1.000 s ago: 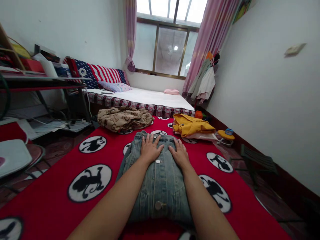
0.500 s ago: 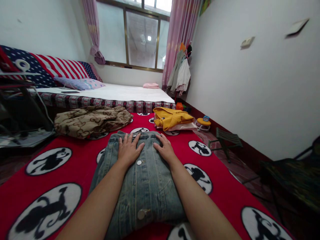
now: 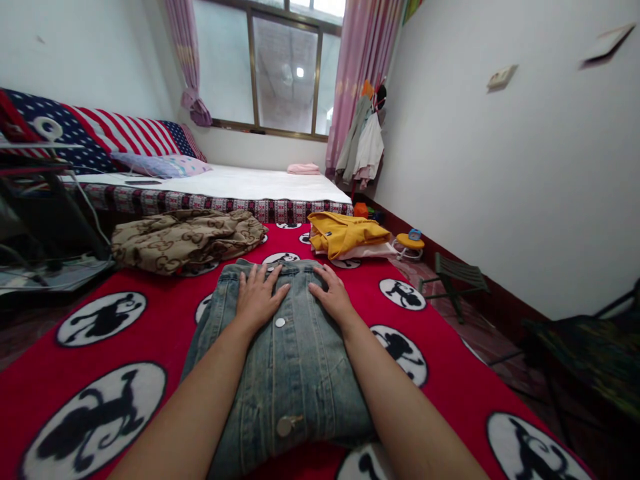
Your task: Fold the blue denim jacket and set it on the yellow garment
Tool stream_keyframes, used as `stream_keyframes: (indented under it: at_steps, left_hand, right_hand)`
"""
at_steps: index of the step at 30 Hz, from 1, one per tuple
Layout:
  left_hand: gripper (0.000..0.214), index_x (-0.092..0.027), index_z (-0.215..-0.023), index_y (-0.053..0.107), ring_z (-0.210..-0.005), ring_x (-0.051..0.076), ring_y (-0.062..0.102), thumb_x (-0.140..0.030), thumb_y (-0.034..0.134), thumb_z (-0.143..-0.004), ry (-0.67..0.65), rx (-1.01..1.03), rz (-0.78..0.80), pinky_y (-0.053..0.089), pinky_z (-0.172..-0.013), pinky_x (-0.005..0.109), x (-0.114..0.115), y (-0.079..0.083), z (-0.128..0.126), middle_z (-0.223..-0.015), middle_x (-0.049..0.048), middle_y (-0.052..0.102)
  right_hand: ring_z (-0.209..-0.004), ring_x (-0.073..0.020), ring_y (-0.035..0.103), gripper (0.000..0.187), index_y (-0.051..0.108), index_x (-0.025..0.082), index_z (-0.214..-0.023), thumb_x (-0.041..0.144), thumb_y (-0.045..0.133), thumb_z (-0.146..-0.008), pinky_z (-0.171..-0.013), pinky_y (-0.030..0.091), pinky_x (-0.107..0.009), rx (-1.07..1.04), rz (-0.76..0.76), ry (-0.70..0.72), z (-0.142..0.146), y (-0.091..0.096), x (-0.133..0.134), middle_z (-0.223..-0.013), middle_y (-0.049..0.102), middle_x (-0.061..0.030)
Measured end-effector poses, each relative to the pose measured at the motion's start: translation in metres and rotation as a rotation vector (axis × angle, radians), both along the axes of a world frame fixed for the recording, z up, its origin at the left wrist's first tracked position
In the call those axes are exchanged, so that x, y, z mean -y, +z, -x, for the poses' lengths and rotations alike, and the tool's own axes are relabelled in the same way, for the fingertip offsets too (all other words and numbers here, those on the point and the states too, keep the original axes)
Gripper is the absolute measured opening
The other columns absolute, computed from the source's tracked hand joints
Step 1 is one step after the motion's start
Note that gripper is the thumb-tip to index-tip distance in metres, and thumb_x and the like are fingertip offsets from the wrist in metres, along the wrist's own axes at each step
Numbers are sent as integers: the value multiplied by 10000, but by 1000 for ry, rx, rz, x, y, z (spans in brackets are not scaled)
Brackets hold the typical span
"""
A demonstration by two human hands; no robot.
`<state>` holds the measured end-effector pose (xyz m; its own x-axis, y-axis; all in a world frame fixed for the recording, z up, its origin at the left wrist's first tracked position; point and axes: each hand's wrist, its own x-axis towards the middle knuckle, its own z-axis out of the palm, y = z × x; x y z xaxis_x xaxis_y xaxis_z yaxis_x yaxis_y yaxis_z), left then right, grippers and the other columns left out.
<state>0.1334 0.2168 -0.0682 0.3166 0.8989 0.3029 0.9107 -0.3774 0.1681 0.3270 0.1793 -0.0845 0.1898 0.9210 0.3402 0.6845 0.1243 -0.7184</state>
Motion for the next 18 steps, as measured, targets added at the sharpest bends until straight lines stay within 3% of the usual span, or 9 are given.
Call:
stream_keyframes:
  at_steps: [18]
  left_hand:
    - [590,-266,-1471,382,-1436,344,241,-524,374,-940,-26,16,-9,176,-1147,568,-2,-3,3,-1535,110,347]
  right_hand:
    - [-1370,-235,377,527,566,271,-1323,384,620,-812,-1120,301,-421,-6,-16,-13,-1,-3,-2,-1492,411,-73]
